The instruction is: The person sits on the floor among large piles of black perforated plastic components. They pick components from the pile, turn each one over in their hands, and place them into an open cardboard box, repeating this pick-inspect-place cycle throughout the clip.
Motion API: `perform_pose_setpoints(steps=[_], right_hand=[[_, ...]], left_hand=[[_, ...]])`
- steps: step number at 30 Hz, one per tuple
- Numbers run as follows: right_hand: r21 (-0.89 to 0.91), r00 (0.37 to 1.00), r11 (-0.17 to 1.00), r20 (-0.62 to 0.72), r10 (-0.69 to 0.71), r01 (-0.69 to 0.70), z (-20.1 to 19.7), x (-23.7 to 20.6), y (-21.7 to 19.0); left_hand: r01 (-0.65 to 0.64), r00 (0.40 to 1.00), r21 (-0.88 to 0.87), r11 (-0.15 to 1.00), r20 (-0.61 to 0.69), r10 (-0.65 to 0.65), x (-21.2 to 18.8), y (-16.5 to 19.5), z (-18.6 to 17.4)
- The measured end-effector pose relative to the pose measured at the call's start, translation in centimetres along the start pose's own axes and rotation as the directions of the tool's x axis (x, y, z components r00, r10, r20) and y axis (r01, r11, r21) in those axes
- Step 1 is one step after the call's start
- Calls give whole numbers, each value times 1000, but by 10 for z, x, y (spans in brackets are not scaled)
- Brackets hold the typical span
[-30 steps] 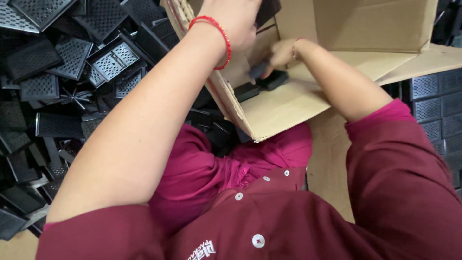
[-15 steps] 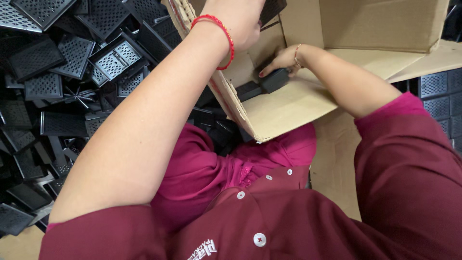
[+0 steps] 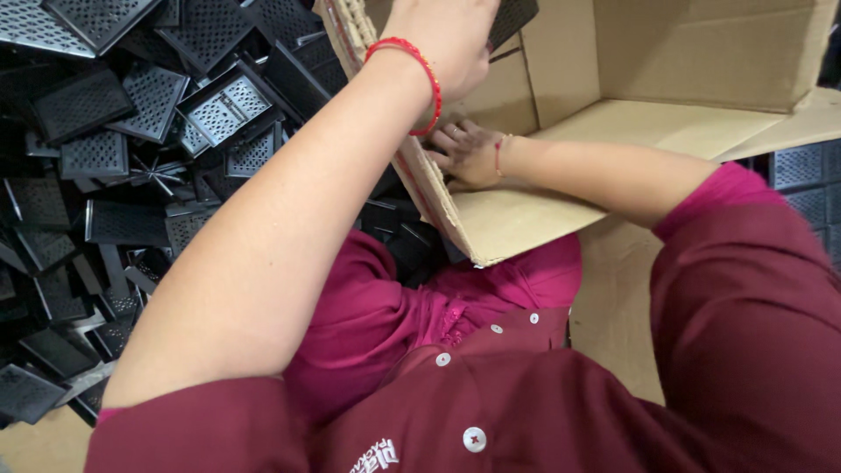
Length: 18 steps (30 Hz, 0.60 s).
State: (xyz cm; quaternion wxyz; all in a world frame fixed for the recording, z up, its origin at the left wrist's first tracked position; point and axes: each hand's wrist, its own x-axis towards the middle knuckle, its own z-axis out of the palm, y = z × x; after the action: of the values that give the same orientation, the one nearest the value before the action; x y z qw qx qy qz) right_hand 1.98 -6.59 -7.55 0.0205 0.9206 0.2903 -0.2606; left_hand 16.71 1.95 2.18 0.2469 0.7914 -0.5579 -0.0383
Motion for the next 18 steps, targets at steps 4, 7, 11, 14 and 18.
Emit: perform_pose_setpoints(steps=[4,7,11,14,18], right_hand=[[-158,973,987,-216,-77,43,3,-7,4],[-325,963,945,-264,-54,-36,6,-7,7],[-270,967,946,-227,118,-178,-20,-2,36],[-60,698,700,55,714,-712,-73,-26,72],[895,406,389,-279,870,-219,-129,-121,86]], left_hand=[[4,1000,-46,999,-19,-5,-2,1,-3],[-62,992,-20,998,-109,60,-4,2,-6],[64,998,-86,994,28,-62,0,2,-9],[69,997,-77,995,-34,-71,6,-2,-10],[90,977,-144,986,-177,-115,17,-16,-14]])
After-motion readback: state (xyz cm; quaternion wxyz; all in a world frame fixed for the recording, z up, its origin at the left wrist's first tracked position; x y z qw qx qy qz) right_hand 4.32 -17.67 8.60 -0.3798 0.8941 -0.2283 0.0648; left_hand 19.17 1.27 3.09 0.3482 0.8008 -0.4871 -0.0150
